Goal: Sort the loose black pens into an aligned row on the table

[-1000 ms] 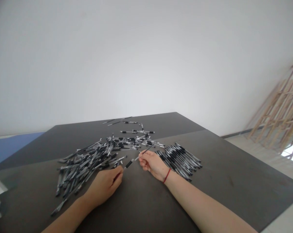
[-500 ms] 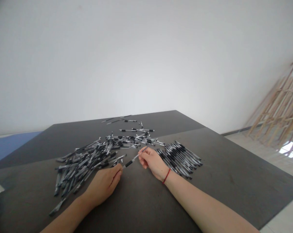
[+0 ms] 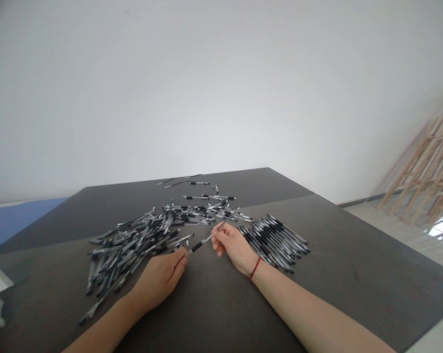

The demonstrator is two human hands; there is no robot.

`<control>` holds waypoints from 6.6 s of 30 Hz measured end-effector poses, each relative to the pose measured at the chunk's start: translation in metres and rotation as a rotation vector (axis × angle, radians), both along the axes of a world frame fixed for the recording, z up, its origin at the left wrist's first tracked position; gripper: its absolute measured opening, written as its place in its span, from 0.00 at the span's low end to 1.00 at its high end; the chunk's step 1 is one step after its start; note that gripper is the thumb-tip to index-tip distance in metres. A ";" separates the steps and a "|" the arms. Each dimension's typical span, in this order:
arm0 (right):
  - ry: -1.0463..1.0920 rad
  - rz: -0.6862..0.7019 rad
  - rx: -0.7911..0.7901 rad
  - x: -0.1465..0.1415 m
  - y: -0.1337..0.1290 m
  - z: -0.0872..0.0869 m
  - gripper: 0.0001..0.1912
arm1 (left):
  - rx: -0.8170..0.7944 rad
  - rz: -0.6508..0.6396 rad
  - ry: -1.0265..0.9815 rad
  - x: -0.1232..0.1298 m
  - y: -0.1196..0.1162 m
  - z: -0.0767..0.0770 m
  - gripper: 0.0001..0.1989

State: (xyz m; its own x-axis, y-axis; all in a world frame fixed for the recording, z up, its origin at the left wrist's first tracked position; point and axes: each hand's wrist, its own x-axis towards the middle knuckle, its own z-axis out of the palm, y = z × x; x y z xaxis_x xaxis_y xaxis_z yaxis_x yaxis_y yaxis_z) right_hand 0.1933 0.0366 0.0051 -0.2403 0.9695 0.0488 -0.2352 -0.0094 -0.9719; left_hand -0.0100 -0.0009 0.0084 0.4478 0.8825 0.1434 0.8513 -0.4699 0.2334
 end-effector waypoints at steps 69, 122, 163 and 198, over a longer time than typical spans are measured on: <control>0.110 0.008 -0.038 -0.010 -0.009 0.001 0.15 | -0.032 0.056 -0.116 0.001 0.001 0.000 0.10; -0.976 -0.018 0.481 -0.048 0.029 -0.018 0.07 | -0.004 0.118 -0.126 0.009 -0.006 0.002 0.12; -0.546 0.250 0.134 -0.003 -0.005 -0.005 0.04 | 0.015 0.064 0.059 0.013 -0.010 0.005 0.09; -0.989 0.230 0.646 -0.005 -0.014 0.009 0.04 | 0.105 -0.021 0.133 0.011 -0.008 -0.003 0.10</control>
